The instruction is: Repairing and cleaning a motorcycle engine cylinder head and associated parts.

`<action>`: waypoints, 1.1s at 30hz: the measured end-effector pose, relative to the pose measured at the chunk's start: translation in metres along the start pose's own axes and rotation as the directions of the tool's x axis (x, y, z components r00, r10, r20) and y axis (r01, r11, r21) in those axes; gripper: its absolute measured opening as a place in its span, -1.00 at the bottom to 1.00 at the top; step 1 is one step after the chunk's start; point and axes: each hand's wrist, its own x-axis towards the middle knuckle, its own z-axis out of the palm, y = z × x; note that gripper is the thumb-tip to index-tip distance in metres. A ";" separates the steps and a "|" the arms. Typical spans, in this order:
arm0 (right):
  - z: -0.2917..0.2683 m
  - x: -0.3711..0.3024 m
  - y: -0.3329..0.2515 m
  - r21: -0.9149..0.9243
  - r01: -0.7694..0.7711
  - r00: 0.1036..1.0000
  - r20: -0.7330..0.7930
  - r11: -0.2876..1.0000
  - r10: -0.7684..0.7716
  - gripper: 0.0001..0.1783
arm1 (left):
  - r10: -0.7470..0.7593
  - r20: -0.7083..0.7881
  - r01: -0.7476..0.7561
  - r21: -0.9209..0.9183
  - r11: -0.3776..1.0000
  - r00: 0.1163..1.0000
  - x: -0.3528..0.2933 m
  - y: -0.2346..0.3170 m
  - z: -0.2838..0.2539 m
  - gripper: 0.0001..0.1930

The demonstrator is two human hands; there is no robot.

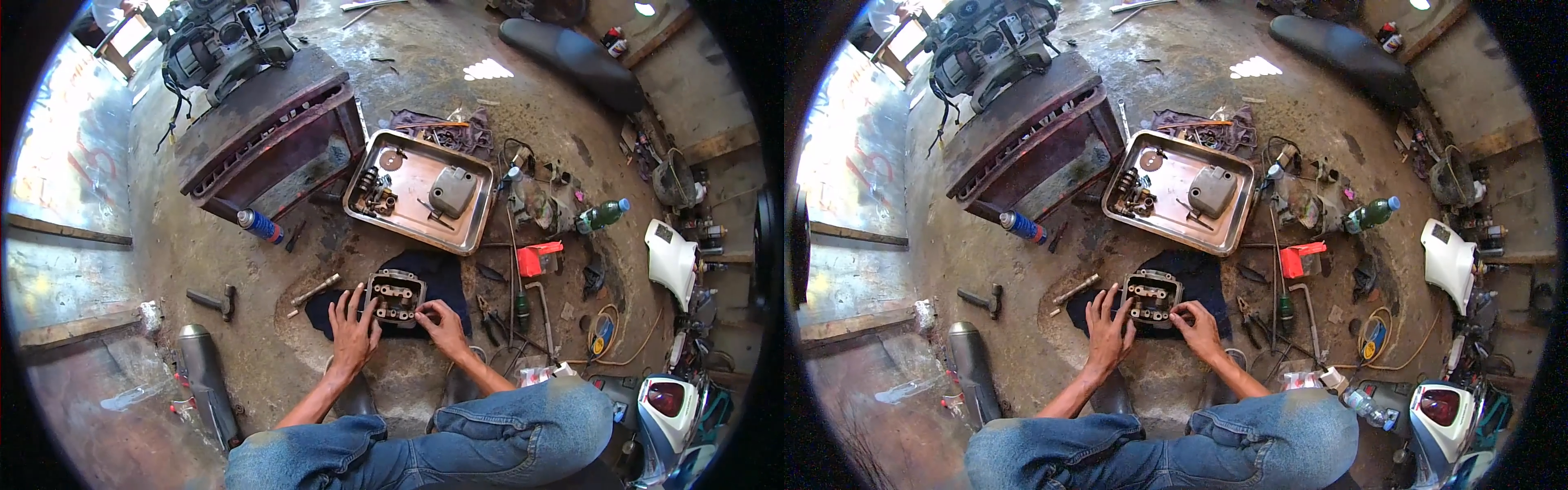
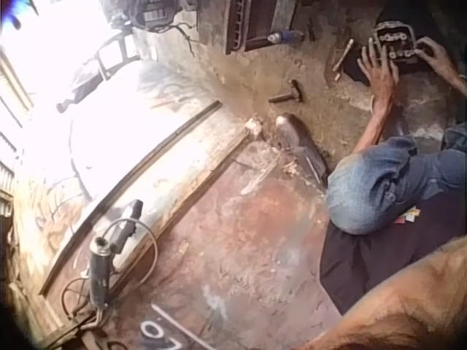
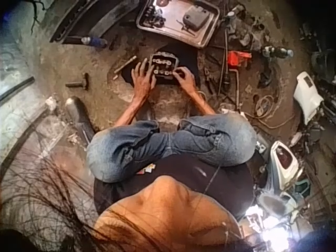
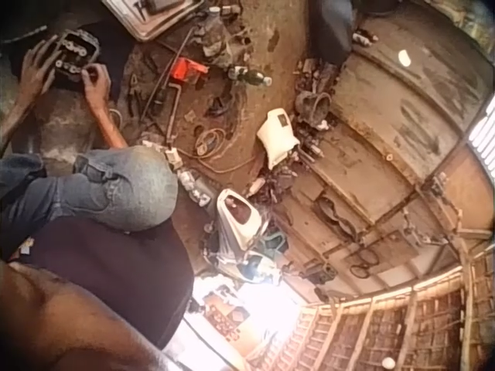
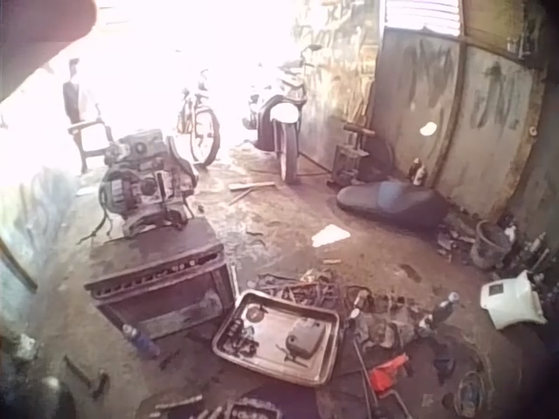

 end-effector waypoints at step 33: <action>-0.073 0.148 -0.030 -0.687 0.313 0.844 -0.117 0.656 -0.524 -0.72 | 0.122 0.010 -0.123 0.101 0.987 0.992 -0.008 -0.010 0.009 -0.31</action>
